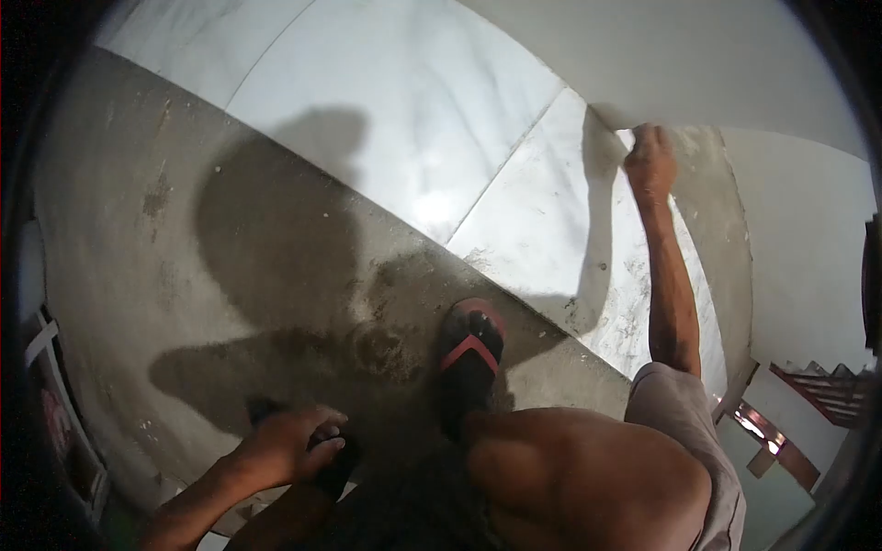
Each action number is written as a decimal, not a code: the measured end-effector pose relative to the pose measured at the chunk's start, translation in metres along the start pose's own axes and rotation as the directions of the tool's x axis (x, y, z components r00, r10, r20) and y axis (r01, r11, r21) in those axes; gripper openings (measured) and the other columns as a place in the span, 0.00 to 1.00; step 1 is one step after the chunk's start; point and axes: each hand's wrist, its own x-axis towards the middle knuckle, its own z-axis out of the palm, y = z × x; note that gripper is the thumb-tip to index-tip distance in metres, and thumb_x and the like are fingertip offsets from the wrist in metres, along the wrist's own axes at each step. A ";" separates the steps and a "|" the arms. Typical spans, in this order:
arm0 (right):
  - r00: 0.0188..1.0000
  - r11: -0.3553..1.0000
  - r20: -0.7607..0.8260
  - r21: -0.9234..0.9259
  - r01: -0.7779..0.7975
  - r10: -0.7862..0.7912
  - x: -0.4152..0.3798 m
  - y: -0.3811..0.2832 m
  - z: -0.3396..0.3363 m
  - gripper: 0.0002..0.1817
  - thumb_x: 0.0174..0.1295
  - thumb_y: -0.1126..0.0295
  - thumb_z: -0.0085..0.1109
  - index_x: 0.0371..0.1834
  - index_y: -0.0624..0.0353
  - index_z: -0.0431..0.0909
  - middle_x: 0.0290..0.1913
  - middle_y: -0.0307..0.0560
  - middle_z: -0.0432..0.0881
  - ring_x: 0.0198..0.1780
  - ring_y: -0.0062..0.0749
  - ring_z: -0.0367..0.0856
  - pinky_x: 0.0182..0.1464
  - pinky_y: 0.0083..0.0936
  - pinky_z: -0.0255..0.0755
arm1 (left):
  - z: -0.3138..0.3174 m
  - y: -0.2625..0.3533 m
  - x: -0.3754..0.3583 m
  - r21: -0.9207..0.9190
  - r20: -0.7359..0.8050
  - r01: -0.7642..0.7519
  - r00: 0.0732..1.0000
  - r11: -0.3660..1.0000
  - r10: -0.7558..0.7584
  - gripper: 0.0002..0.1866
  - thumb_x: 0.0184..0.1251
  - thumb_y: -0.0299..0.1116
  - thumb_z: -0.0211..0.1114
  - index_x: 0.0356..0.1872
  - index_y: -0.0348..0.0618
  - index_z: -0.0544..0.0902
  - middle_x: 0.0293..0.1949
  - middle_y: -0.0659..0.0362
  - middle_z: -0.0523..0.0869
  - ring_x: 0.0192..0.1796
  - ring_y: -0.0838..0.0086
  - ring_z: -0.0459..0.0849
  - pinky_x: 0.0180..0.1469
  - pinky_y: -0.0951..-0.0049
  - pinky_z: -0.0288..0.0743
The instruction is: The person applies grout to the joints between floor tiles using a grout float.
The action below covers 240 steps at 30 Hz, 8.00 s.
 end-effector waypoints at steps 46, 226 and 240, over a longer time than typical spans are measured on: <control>0.990 0.994 0.128 -0.086 0.065 -0.053 -0.012 0.020 -0.003 0.26 0.47 0.76 0.64 0.54 0.47 0.78 0.48 0.49 0.81 0.47 0.49 0.83 0.47 0.42 0.79 | 0.019 0.020 -0.006 0.068 0.087 0.002 0.996 0.998 -0.008 0.23 0.69 0.40 0.63 0.59 0.37 0.76 0.48 0.50 0.86 0.53 0.61 0.85 0.58 0.64 0.75; 0.794 0.960 0.578 0.065 -0.272 0.186 0.104 -0.193 0.039 0.15 0.57 0.61 0.57 0.43 0.50 0.89 0.49 0.45 0.88 0.52 0.46 0.86 0.50 0.36 0.78 | 0.013 0.016 -0.013 0.314 0.177 -0.117 0.982 0.942 0.063 0.23 0.70 0.43 0.60 0.61 0.42 0.76 0.56 0.50 0.82 0.60 0.57 0.80 0.62 0.61 0.72; 0.811 0.843 0.235 0.206 0.497 -0.535 -0.171 -0.260 -0.038 0.21 0.60 0.68 0.52 0.54 0.69 0.74 0.50 0.59 0.74 0.50 0.48 0.73 0.47 0.45 0.71 | 0.009 -0.005 -0.014 0.228 0.156 -0.215 0.971 0.950 0.182 0.21 0.72 0.41 0.61 0.60 0.40 0.76 0.52 0.46 0.83 0.56 0.55 0.82 0.59 0.59 0.74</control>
